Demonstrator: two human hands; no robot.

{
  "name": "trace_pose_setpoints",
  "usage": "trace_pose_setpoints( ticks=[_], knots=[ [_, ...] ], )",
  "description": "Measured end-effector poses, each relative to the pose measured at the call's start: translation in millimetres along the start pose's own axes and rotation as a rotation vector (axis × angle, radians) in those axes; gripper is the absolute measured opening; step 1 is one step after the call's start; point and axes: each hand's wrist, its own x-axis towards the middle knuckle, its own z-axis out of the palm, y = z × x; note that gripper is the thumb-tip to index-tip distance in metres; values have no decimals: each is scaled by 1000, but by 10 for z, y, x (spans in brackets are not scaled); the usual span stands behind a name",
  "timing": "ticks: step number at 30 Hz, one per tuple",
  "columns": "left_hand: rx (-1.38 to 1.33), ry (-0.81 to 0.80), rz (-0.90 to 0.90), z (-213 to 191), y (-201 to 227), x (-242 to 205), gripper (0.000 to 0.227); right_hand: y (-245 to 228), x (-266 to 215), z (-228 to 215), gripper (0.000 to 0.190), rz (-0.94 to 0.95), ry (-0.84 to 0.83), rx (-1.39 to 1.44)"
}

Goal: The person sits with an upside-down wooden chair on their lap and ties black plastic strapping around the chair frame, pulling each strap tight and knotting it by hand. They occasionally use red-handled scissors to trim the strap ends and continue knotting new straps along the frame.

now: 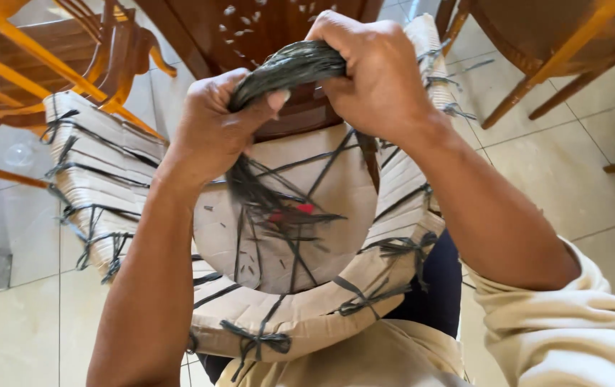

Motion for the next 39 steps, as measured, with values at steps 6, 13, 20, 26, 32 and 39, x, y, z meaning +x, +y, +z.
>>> trace_pose_setpoints(
  ticks=[6,13,20,26,32,39],
  knots=[
    [-321,183,-374,-186,-1157,-146,23,370,-253,1002,22,414,-331,63],
    [-579,279,-532,-153,-1721,-173,21,620,-677,1592,69,201,-460,236],
    [-887,323,-639,-152,-1799,-52,16,498,-603,1560,27,453,-512,156],
    [-964,345,-638,-127,-1787,-72,18,285,-523,1531,16,450,-493,271],
    [-1032,248,-551,-103,-1706,-94,28,226,-573,1568,14,414,-412,349],
    [-1140,198,-464,-88,-1581,-108,41,20,-488,1506,14,360,-297,385]
  ],
)
